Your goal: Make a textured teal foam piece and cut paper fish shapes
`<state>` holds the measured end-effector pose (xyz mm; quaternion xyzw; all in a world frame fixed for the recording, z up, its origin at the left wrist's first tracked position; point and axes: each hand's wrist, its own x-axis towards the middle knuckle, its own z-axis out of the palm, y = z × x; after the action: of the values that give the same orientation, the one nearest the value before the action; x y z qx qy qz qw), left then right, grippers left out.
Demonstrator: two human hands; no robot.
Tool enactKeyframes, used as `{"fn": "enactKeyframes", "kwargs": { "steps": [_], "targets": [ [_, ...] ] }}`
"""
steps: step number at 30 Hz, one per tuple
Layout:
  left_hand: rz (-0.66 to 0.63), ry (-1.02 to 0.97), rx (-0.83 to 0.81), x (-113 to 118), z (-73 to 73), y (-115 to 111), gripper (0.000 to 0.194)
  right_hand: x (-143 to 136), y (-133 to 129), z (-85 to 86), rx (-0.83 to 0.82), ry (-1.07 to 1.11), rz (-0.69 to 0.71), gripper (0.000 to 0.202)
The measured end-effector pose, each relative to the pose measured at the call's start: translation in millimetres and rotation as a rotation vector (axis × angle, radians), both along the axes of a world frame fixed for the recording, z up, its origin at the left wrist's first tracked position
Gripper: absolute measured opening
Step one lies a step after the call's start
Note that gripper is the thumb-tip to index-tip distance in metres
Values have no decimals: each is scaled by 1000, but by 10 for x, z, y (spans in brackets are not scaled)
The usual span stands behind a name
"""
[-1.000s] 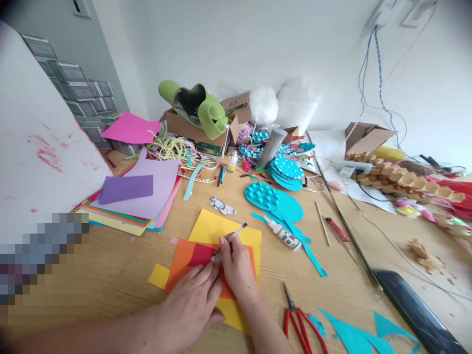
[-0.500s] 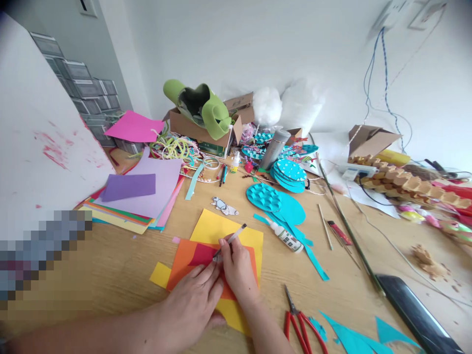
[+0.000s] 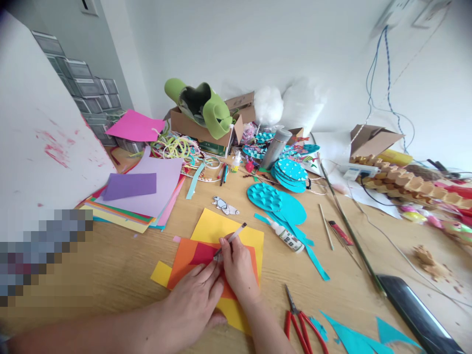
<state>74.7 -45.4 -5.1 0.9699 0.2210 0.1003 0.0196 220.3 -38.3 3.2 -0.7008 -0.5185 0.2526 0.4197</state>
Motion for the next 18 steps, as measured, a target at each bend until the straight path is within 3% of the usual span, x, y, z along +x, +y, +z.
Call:
{"fn": "enactKeyframes", "kwargs": {
  "steps": [11, 18],
  "targets": [
    [8, -45, 67, 3, 20, -6, 61, 39, 20, -39, 36, -19, -28, 32],
    [29, -56, 12, -10, 32, -12, 54, 44, 26, -29, 27, -25, -37, 32]
  ]
}}
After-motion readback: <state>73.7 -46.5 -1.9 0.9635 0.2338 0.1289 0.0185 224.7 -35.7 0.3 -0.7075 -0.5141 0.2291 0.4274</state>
